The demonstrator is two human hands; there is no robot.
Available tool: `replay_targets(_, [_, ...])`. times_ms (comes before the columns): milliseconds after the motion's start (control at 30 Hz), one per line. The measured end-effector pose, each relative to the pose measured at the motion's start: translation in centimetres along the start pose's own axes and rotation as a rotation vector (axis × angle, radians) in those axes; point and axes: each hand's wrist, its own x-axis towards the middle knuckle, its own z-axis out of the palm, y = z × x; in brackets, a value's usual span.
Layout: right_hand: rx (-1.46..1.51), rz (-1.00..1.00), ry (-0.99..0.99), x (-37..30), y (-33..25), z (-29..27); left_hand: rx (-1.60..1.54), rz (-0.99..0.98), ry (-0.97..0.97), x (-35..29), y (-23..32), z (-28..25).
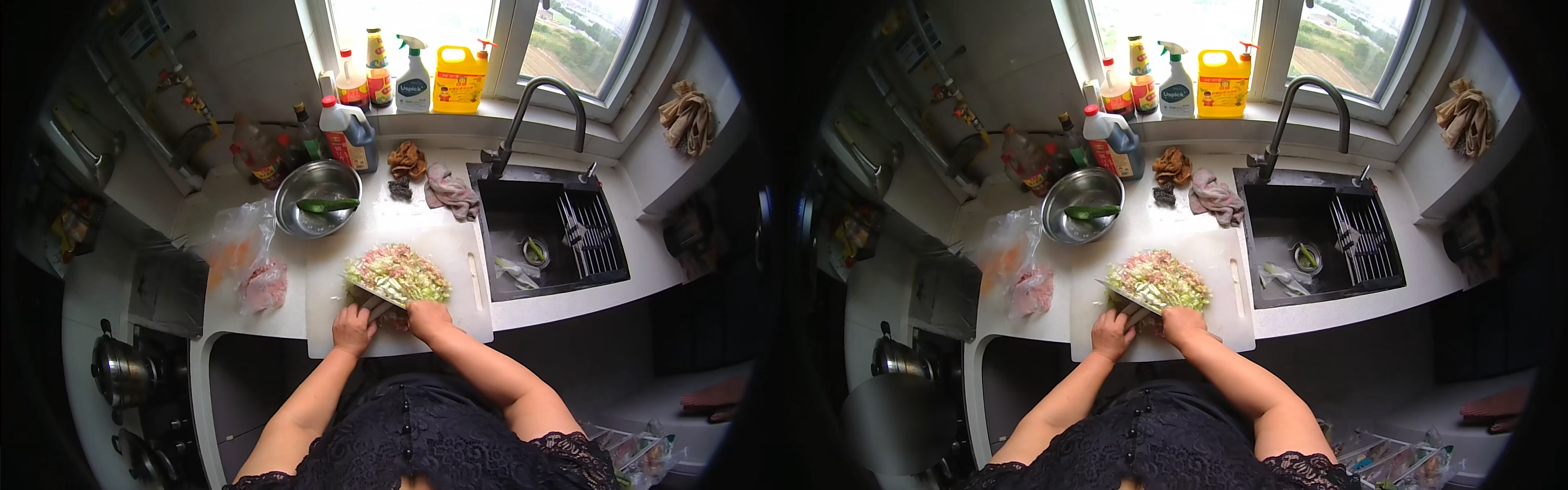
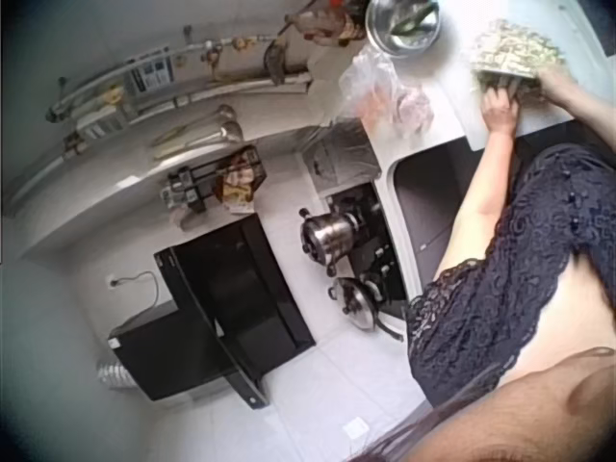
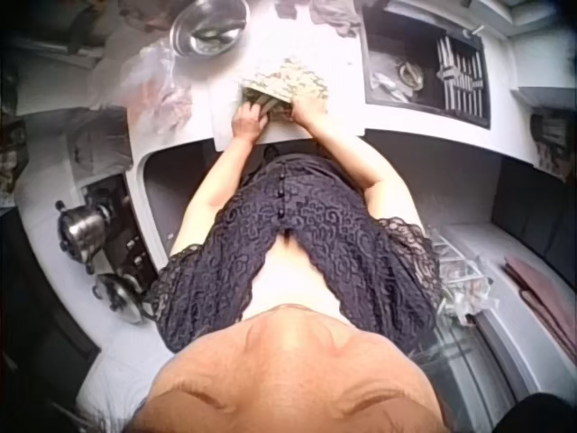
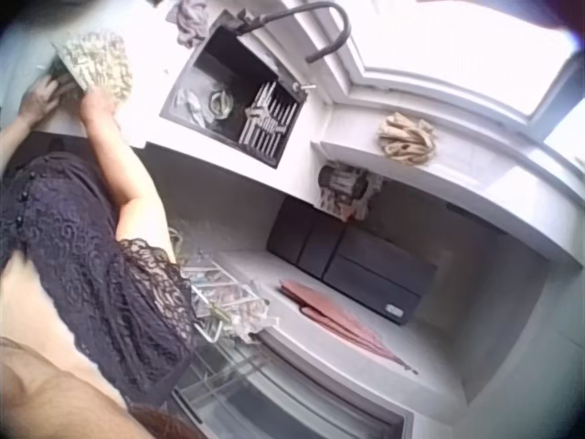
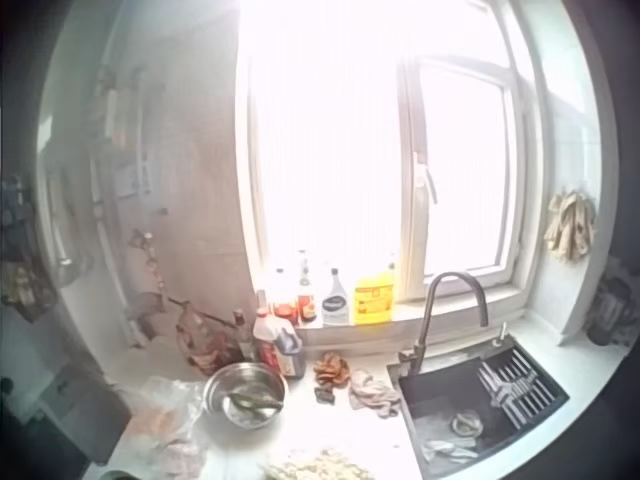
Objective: The person chops a pile of mixed vegetables on a white cutting board using a large knife. The chopped pieces accumulate on the board as the person continues chopping throughout the clip.
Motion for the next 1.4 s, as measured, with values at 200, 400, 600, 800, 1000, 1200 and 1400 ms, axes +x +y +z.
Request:
replay_targets(200, [0.066, 0.041, 0.034, -0.2, -1.1, -3.0, 0.017, -0.009, 0.003, 0.4, 0.6, -0.8])
replay_targets(400, [0.148, 0.123, 0.051, 0.5, 0.5, -4.1, -0.029, 0.010, 0.001, 1.4, 1.9, -3.1])
replay_targets(600, [0.299, 0.174, 0.149, 3.3, 7.2, -7.0, -0.086, -0.061, 0.024, 0.6, 0.9, -3.5])
replay_targets(800, [0.056, 0.210, 0.079, 5.5, 10.6, -7.5, -0.123, 0.013, 0.138, -0.1, -1.1, -2.5])
replay_targets(1000, [-0.052, -0.013, -0.073, 7.7, 9.7, -7.8, -0.110, -0.058, 0.060, 0.3, -1.5, -2.1])
replay_targets(1200, [-0.057, -0.140, -0.011, 6.2, 8.8, -7.6, -0.070, 0.163, 0.151, 1.7, -0.2, -3.8])
replay_targets(1400, [-0.192, -0.183, -0.076, 1.2, 5.1, -7.7, -0.048, 0.050, 0.079, 1.1, -0.6, -3.8])
